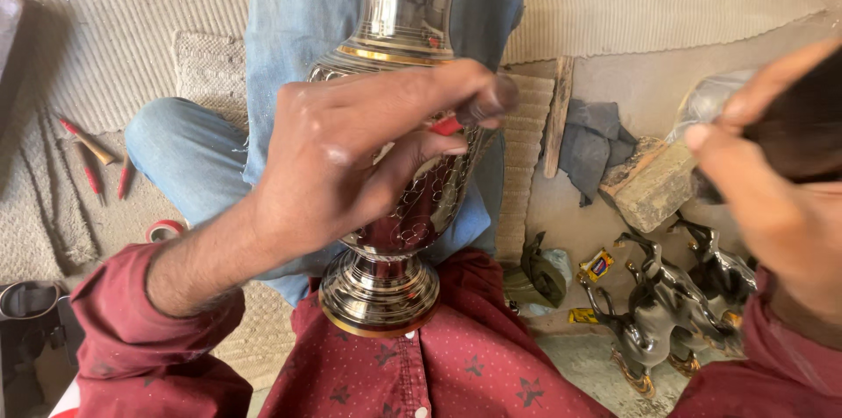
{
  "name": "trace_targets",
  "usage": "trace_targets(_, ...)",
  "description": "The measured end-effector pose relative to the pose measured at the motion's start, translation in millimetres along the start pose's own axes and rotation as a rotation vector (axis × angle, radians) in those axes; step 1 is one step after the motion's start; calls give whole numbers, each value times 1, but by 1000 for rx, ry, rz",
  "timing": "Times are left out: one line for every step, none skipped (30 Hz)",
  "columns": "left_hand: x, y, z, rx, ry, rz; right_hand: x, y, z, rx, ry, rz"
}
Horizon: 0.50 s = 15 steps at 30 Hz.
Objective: The person sits on the floor and first sharpens a metal punch on a whetstone. They then hold the punch against the patterned surface of a silver vase resting on their lap and strike the punch with a wooden mallet, working the decorative pattern across the vase body.
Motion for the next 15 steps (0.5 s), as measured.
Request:
trace_targets(-3,3,-1,-43,4,-44,2,2,0,-8,1,3)
trace_targets(-5,6,-3,-86,9,-88,5,5,-1,-7,8,3)
trace_targets(-8,10,-6,-130,14,-129,7,8,-1,1,7,8)
trace_targets(-9,11,-7,-115,44,-170,11,12,-3,-5,9,22)
trace_targets(-10,12,-7,-98,72,-212,14,16,-2,-11,11,36)
trace_targets(-11,14,-7,-77,90,-254,22,23,-1,82,55,45)
trace_targets(-12,14,-7,-65,115,-271,30,29,2,60,86,75)
trace_targets(-14,14,-6,-55,150,-291,41,37,3,37,116,105)
trace_targets(-16,15,-5,-45,182,-311,52,45,8,-103,135,146)
trace_targets(-18,16,-5,-49,197,-352,65,55,11,-173,137,190)
trace_targets(-19,18,-5,-49,212,-393,78,64,15,-243,137,235)
trace_targets(-21,20,-5,-52,229,-435,91,75,18,-242,118,293)
trace_targets(-24,20,-5,-25,243,-459,101,84,23,-239,125,307)
trace_targets(-26,21,-5,5,256,-483,111,93,27,-236,131,321)
trace_targets(-27,22,-4,35,270,-509,118,104,31,-235,164,290)
Point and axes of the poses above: each hand's wrist, its own x-axis away from the middle knuckle, its own y-axis out of the palm, z = x × y, the point moved 6 cm from there along -x, towards the middle knuckle, and after that the axes turned 2 degrees about -y, right-handed, at the moved point
